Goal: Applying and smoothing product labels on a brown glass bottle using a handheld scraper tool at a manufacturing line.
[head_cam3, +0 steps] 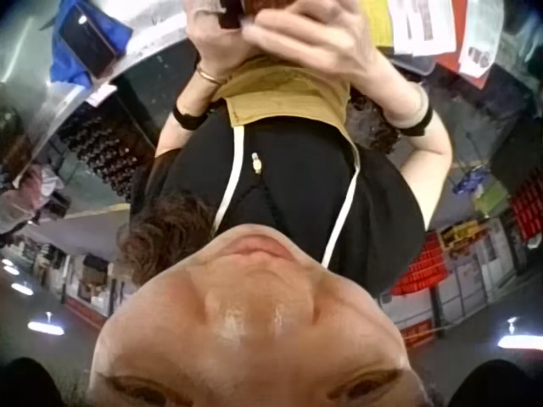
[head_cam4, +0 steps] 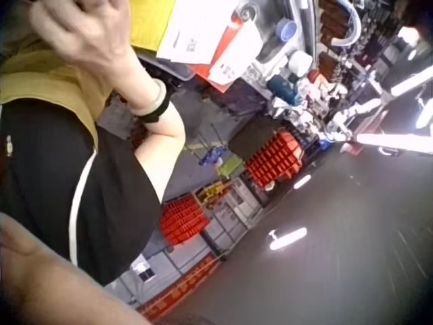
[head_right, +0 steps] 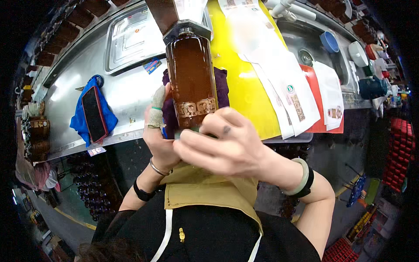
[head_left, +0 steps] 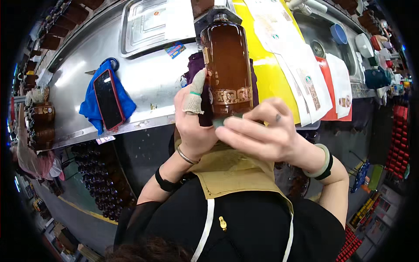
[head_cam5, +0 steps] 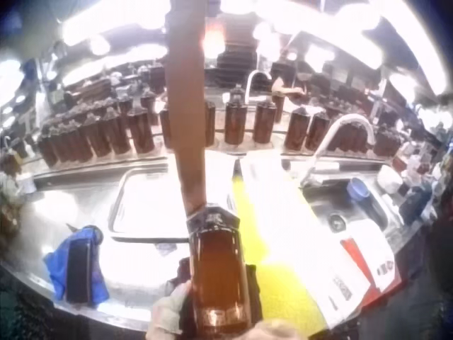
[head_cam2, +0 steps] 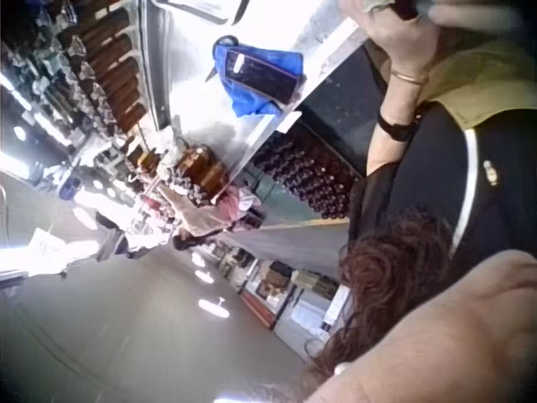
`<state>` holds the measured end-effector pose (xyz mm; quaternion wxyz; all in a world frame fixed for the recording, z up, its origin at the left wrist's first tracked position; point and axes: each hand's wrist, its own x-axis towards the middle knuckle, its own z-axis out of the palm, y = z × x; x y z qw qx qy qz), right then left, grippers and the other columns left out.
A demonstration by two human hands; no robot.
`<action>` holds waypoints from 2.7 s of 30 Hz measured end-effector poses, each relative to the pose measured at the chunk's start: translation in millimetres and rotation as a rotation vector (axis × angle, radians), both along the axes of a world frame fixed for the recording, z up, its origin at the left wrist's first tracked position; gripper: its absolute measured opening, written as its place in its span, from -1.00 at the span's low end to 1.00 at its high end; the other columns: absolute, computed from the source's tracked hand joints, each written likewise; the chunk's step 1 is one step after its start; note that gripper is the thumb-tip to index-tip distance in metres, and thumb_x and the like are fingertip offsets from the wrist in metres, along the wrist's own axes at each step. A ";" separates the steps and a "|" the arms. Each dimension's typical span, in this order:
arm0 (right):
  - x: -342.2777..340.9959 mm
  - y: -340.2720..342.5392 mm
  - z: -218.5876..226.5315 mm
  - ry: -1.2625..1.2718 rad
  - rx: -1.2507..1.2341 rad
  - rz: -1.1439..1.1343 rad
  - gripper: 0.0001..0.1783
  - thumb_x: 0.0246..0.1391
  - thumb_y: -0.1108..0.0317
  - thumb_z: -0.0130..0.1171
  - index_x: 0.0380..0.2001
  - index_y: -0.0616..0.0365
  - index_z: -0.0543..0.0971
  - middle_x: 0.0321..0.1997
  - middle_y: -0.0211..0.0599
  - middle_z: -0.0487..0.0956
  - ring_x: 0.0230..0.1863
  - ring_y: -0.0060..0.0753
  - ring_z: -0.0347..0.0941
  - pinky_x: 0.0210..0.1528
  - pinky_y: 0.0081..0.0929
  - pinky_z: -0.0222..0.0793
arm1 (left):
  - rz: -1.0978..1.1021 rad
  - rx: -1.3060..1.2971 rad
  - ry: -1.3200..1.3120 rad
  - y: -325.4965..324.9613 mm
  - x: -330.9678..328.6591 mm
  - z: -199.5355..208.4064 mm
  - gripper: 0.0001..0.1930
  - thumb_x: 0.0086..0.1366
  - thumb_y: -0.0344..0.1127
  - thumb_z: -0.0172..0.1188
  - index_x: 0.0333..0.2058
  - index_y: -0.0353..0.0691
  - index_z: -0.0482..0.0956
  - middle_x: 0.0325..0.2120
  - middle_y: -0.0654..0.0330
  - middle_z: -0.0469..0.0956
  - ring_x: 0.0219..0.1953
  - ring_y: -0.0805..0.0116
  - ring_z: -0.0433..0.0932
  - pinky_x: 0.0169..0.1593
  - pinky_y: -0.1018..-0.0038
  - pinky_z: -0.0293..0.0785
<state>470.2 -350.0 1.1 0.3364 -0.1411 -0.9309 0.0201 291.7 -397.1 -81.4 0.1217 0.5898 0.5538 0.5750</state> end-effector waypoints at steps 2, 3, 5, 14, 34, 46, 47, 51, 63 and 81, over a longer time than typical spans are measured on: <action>-4.4 4.6 10.3 0.024 0.009 -0.006 -0.61 -0.23 0.26 0.29 -0.21 -0.03 0.72 -0.18 -0.65 0.62 -0.31 -0.57 0.39 -0.22 -0.53 0.34 | -0.008 0.003 -0.021 0.0 1.5 5.5 -0.18 -0.02 -0.44 0.53 0.29 -0.40 0.49 0.10 0.02 0.62 0.05 0.06 0.56 0.19 0.24 0.42; -4.4 13.4 15.4 0.002 0.041 -0.062 -0.60 -0.24 0.26 0.29 -0.20 -0.03 0.72 -0.17 -0.64 0.62 -0.31 -0.56 0.39 -0.20 -0.52 0.35 | 0.011 0.019 0.022 0.5 2.1 8.3 -0.20 0.01 -0.42 0.52 0.29 -0.39 0.49 0.09 0.02 0.62 0.04 0.06 0.56 0.19 0.24 0.42; -0.7 22.1 11.1 -0.032 0.074 -0.096 -0.58 -0.25 0.25 0.29 -0.19 -0.01 0.71 -0.13 -0.61 0.63 -0.30 -0.52 0.41 -0.16 -0.48 0.36 | 0.024 0.023 0.072 0.3 1.5 10.8 -0.22 0.04 -0.39 0.50 0.29 -0.38 0.50 0.08 0.03 0.62 0.04 0.06 0.55 0.19 0.23 0.42; 3.5 24.7 3.7 -0.019 0.065 -0.085 -0.62 -0.17 0.24 0.29 -0.18 -0.02 0.73 -0.18 -0.63 0.66 -0.30 -0.53 0.43 -0.17 -0.48 0.33 | -0.031 -0.047 0.088 -3.6 -4.7 7.9 -0.10 -0.08 -0.46 0.55 0.32 -0.41 0.44 0.17 -0.07 0.57 0.10 -0.02 0.56 0.22 0.19 0.44; 1.1 -13.2 -2.0 -0.010 -0.145 0.130 -0.68 -0.14 0.30 0.33 -0.21 -0.06 0.74 -0.22 -0.70 0.62 -0.36 -0.61 0.38 -0.22 -0.55 0.32 | -0.080 -0.074 0.070 -2.1 -5.8 -2.7 -0.19 -0.05 -0.52 0.44 0.29 -0.45 0.48 0.24 -0.15 0.54 0.16 -0.08 0.58 0.25 0.16 0.46; 19.1 21.1 3.6 0.477 -0.264 -0.457 -0.76 0.21 0.43 0.40 -0.10 0.29 0.67 -0.22 -0.20 0.69 -0.22 -0.32 0.60 -0.13 -0.46 0.51 | -0.050 -0.024 0.499 -7.5 -2.3 18.1 -0.41 0.07 -0.53 0.33 0.13 0.04 0.73 0.30 -0.13 0.41 0.27 -0.13 0.44 0.31 0.07 0.35; 15.5 22.1 1.5 0.511 -0.283 -0.456 -0.77 0.22 0.42 0.40 -0.11 0.29 0.67 -0.22 -0.21 0.69 -0.21 -0.32 0.60 -0.13 -0.47 0.51 | -0.050 -0.002 0.495 -6.6 -1.7 18.1 -0.42 0.07 -0.53 0.34 0.12 0.04 0.74 0.30 -0.13 0.42 0.27 -0.13 0.45 0.31 0.07 0.36; 2.5 24.5 3.6 0.416 -0.282 -0.416 -0.77 0.08 0.47 0.44 -0.16 0.21 0.72 -0.26 -0.27 0.69 -0.21 -0.27 0.58 -0.11 -0.39 0.49 | -0.054 0.038 0.352 -12.8 -7.4 8.2 -0.41 0.00 -0.60 0.42 0.09 -0.11 0.74 0.24 -0.17 0.53 0.23 -0.12 0.53 0.28 0.13 0.45; 10.8 14.2 3.7 0.131 -0.208 -0.153 -0.71 -0.11 0.29 0.50 -0.22 -0.06 0.78 -0.30 -0.54 0.71 -0.37 -0.51 0.47 -0.12 -0.44 0.28 | 0.014 0.094 0.388 -12.2 -12.7 18.7 -0.34 -0.20 -0.49 0.47 0.04 -0.17 0.75 0.13 -0.05 0.66 0.12 0.06 0.66 0.15 0.17 0.49; 9.9 -5.7 8.6 0.021 -0.199 -0.108 -0.73 -0.16 0.34 0.53 -0.28 -0.05 0.82 -0.26 -0.61 0.77 -0.35 -0.52 0.46 -0.12 -0.49 0.20 | -0.018 -0.022 0.138 -15.3 -11.7 -5.5 -0.30 -0.15 -0.59 0.46 0.12 -0.32 0.68 0.14 -0.07 0.65 0.02 0.01 0.66 0.08 0.26 0.59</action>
